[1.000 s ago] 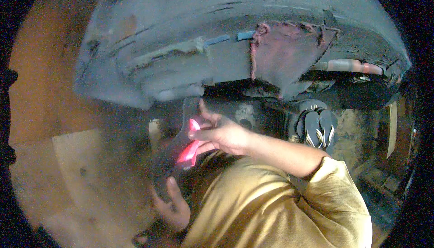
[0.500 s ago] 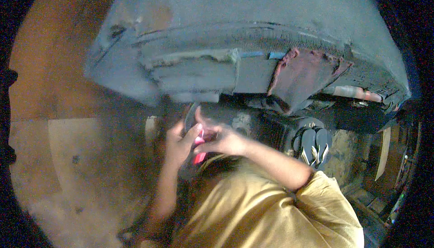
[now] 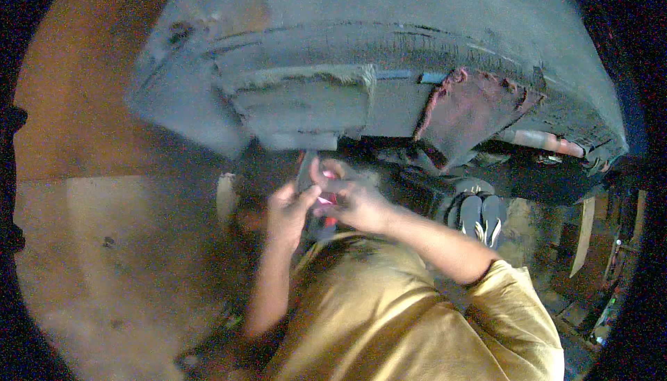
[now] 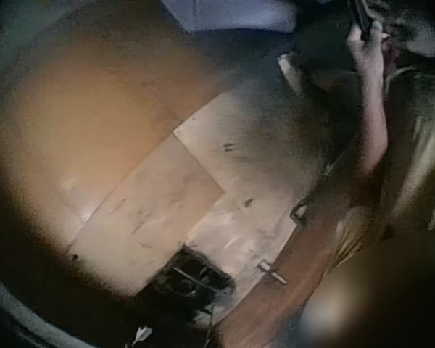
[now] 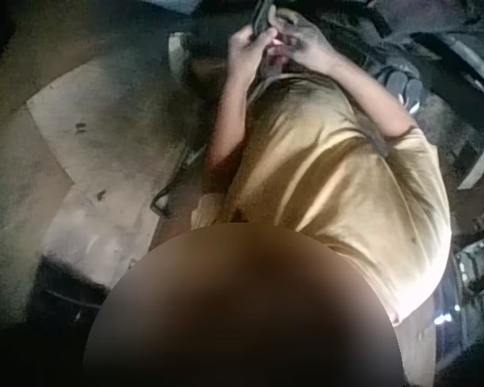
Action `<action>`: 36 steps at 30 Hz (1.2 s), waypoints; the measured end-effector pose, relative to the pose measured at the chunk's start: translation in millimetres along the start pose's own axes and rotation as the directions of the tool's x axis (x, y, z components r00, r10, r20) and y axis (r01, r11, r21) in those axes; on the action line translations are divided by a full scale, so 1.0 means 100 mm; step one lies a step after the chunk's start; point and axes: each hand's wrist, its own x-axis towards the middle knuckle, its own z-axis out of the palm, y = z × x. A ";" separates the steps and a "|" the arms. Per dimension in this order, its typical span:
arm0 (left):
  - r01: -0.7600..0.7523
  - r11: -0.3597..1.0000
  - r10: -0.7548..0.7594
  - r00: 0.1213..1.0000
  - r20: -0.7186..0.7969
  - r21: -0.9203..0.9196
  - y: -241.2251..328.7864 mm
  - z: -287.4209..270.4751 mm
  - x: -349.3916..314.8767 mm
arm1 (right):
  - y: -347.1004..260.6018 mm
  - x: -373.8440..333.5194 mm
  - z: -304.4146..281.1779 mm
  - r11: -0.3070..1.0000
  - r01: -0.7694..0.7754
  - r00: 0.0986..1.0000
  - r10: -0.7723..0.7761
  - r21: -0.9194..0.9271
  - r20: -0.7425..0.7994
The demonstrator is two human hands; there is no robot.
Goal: The person repeatedly assembles flip-flops by hand, pressing the strap into the sole and stacking completed pairs on a nearby surface. The person handles multiple flip-flops one at a time, occasionally using a red tool to assist with strap placement.
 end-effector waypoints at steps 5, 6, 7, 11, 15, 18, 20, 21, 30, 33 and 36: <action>-0.287 0.949 0.301 0.947 -0.108 0.127 -0.07 0.08 -0.24 | 0.08 -0.13 0.34 0.893 0.211 0.912 -0.326 -0.399 -0.249; -0.307 0.924 0.344 0.928 -0.144 0.227 -0.06 0.09 -0.23 | 0.10 -0.12 0.39 0.944 0.146 0.923 -0.238 -0.295 -0.303; -0.318 0.897 0.379 0.911 -0.162 0.307 -0.04 0.11 -0.20 | 0.14 -0.09 0.40 0.959 0.124 0.921 -0.207 -0.254 -0.330; -0.378 0.751 0.528 0.836 -0.149 0.542 0.10 0.13 -0.10 | 0.21 0.07 0.37 0.931 0.200 0.916 -0.289 -0.307 -0.280; -0.289 0.639 0.528 0.838 -0.134 0.713 0.28 0.13 -0.12 | 0.14 0.12 0.33 0.969 0.234 0.950 -0.245 -0.078 -0.191; -0.143 0.618 0.443 0.875 -0.193 0.773 0.43 0.14 -0.14 | 0.02 0.09 0.31 0.985 0.106 0.994 -0.102 0.136 -0.036; -0.154 0.578 0.462 0.872 -0.165 0.802 0.52 0.15 -0.15 | -0.07 0.07 0.30 0.972 -0.040 0.997 0.024 0.232 0.073; -0.157 0.549 0.475 0.867 -0.152 0.821 0.56 0.15 -0.16 | -0.12 0.07 0.27 0.956 -0.067 0.994 0.040 0.286 0.099; -0.158 0.544 0.333 0.942 -0.040 0.824 0.92 0.09 -0.18 | -0.54 0.15 0.02 0.440 -0.561 0.826 0.235 0.701 0.513; -0.092 0.663 0.179 0.983 -0.037 0.743 0.93 0.01 -0.20 | -0.54 0.13 0.02 0.293 -0.594 0.804 0.226 0.749 0.550; -0.081 0.742 0.128 0.992 -0.022 0.665 0.83 -0.05 -0.15 | -0.45 0.12 0.03 0.062 -0.621 0.776 0.187 0.782 0.602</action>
